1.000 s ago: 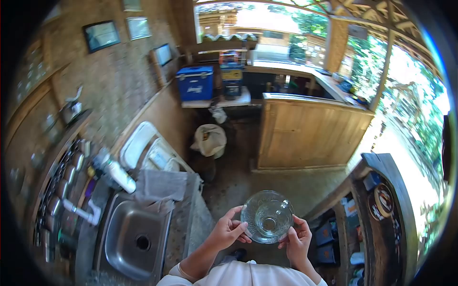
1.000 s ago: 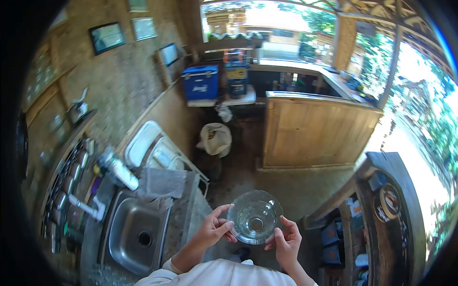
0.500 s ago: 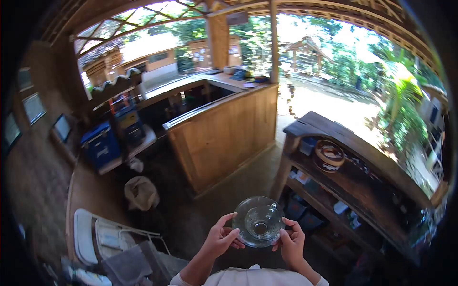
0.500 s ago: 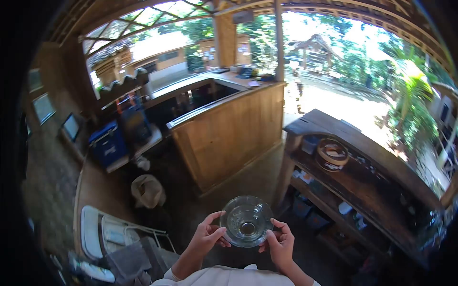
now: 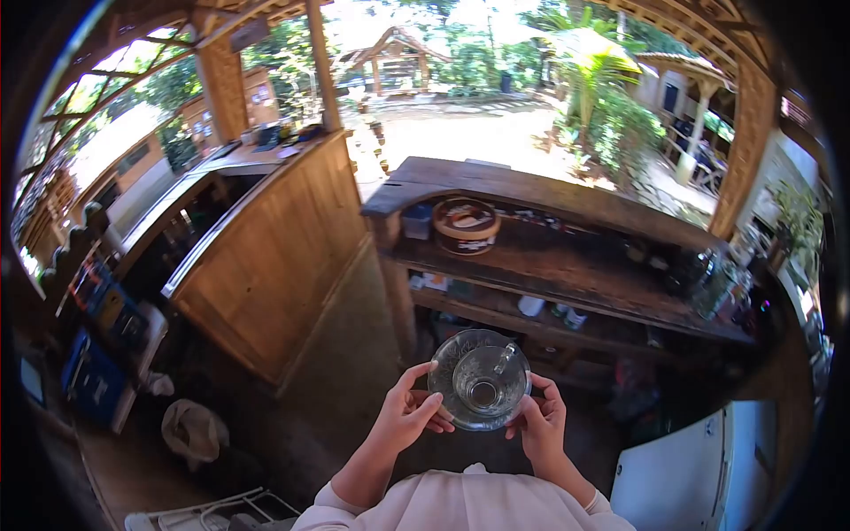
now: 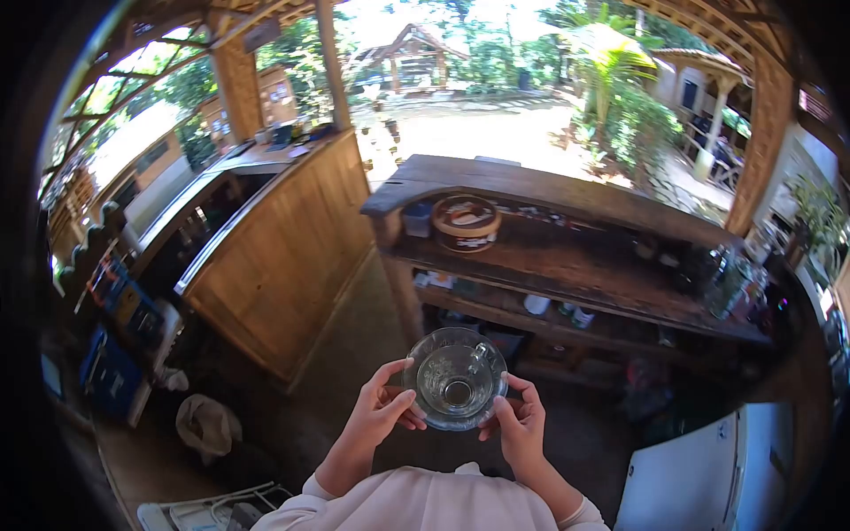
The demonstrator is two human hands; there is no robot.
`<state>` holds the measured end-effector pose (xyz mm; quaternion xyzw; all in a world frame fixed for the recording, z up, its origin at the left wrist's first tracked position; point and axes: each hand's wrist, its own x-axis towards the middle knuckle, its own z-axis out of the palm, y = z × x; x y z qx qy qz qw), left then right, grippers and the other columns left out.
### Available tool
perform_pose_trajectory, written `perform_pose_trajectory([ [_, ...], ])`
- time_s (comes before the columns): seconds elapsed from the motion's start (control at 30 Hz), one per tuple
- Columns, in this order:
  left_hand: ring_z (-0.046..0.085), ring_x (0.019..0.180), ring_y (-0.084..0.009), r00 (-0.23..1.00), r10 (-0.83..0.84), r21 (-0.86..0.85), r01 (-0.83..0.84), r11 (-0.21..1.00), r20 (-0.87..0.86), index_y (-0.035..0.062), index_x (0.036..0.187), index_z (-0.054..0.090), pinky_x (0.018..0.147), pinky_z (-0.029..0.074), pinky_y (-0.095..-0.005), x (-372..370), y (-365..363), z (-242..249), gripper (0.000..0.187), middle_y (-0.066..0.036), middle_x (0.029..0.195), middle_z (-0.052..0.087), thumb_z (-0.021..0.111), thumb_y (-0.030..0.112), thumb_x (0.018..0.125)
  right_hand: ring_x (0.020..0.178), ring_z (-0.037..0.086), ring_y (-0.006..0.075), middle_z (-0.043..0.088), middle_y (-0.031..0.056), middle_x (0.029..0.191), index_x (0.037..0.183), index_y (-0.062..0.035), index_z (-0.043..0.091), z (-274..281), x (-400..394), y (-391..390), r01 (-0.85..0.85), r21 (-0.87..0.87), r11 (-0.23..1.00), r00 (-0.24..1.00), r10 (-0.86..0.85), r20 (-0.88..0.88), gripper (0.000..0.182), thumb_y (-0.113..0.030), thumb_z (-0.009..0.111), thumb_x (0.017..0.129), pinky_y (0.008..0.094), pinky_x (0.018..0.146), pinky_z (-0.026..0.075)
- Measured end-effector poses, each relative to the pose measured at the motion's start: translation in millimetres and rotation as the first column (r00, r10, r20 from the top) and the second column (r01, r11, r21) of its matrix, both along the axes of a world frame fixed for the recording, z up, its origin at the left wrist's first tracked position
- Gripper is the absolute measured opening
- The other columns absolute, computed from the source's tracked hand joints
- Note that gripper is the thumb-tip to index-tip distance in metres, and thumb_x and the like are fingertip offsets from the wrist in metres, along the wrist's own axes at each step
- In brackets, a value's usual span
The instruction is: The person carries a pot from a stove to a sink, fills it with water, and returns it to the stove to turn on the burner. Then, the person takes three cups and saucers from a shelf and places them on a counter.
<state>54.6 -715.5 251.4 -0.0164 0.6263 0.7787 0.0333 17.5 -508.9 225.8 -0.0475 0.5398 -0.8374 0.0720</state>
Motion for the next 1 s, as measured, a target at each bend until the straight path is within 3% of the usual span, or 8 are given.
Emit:
perform_pose_trajectory([
  [0.27, 0.063, 0.061, -0.0220, 0.984, -0.172, 0.081, 0.169, 0.982, 0.041, 0.0035, 0.122, 0.024, 0.053, 0.051, -0.0251, -53, 99, -17, 0.042, -0.016, 0.075, 0.060, 0.046, 0.009, 0.087, 0.062, 0.062, 0.0201, 0.058, 0.0142, 0.091, 0.132, -0.0070, 0.018, 5, -13, 84, 0.106, 0.046, 0.993, 0.994, -0.106, -0.002, 0.055, -0.001, 0.041, 0.082, 0.0284, 0.044, 0.052],
  [0.47, 0.062, 0.061, -0.0202, 0.957, -0.285, 0.128, 0.277, 0.952, 0.050, 0.0026, 0.113, 0.031, 0.052, 0.050, -0.0250, -69, 127, -22, 0.033, -0.013, 0.075, 0.060, 0.049, 0.015, 0.088, 0.054, 0.060, 0.0171, 0.059, 0.0124, 0.087, 0.128, -0.0047, 0.026, -5, -31, 140, 0.109, 0.060, 0.992, 0.994, -0.111, 0.020, 0.048, -0.002, 0.040, 0.083, 0.0256, 0.037, 0.049],
  [0.53, 0.061, 0.069, -0.0157, 0.975, -0.221, 0.093, 0.221, 0.971, -0.017, 0.0024, 0.111, 0.038, 0.058, 0.048, -0.0232, -83, 116, -25, 0.029, -0.011, 0.082, 0.060, 0.049, 0.015, 0.088, 0.049, 0.059, 0.0137, 0.059, 0.0118, 0.088, 0.124, -0.0034, 0.035, -4, -33, 145, 0.107, -0.002, 0.994, 0.994, -0.107, 0.025, 0.041, -0.004, 0.043, 0.084, 0.0227, 0.032, 0.046],
  [0.6, 0.057, 0.081, -0.0117, 0.975, -0.141, -0.020, 0.140, 0.990, -0.172, 0.0035, 0.113, 0.042, 0.066, 0.045, -0.0207, -95, 106, -22, 0.028, -0.008, 0.093, 0.058, 0.050, 0.013, 0.087, 0.051, 0.059, 0.0143, 0.060, 0.0122, 0.086, 0.126, -0.0026, 0.032, -1, -33, 148, 0.065, -0.029, 0.997, 0.997, -0.064, 0.047, 0.047, -0.001, 0.042, 0.081, 0.0230, 0.035, 0.047],
  [0.73, 0.050, 0.102, -0.0133, 0.910, -0.272, -0.215, 0.212, 0.953, -0.312, 0.0045, 0.117, 0.045, 0.079, 0.044, -0.0241, -114, 105, -10, 0.032, -0.008, 0.114, 0.051, 0.051, 0.012, 0.087, 0.052, 0.059, 0.0130, 0.061, 0.0117, 0.087, 0.127, -0.0013, 0.032, -2, -34, 147, -0.094, -0.028, 0.995, 0.994, 0.096, 0.043, 0.050, 0.001, 0.043, 0.079, 0.0218, 0.036, 0.047],
  [0.83, 0.047, 0.108, -0.0158, 0.852, -0.419, -0.164, 0.386, 0.908, -0.313, 0.0043, 0.122, 0.042, 0.090, 0.038, -0.0290, -115, 117, -12, 0.036, -0.009, 0.114, 0.052, 0.049, 0.008, 0.087, 0.051, 0.058, 0.0116, 0.060, 0.0113, 0.088, 0.127, -0.0007, 0.034, -4, -37, 140, -0.192, -0.049, 0.980, 0.980, 0.195, 0.045, 0.048, 0.000, 0.042, 0.080, 0.0208, 0.036, 0.046],
  [0.9, 0.047, 0.108, -0.0146, 0.829, -0.529, 0.083, 0.549, 0.832, -0.184, 0.0034, 0.125, 0.039, 0.090, 0.038, -0.0278, -116, 120, -18, 0.039, -0.008, 0.116, 0.051, 0.048, 0.007, 0.087, 0.051, 0.058, 0.0108, 0.060, 0.0112, 0.089, 0.126, 0.0000, 0.035, -7, -41, 138, -0.224, -0.038, 0.974, 0.973, 0.225, 0.046, 0.047, 0.000, 0.042, 0.080, 0.0201, 0.035, 0.045],
  [1.0, 0.050, 0.104, -0.0139, 0.855, -0.513, 0.149, 0.519, 0.842, -0.081, 0.0012, 0.118, 0.046, 0.088, 0.040, -0.0261, -118, 121, -17, 0.032, -0.008, 0.117, 0.050, 0.049, 0.008, 0.087, 0.050, 0.056, 0.0102, 0.060, 0.0107, 0.088, 0.126, 0.0004, 0.035, -8, -48, 136, -0.281, -0.037, 0.959, 0.958, 0.283, 0.051, 0.047, 0.001, 0.040, 0.079, 0.0193, 0.034, 0.043],
])
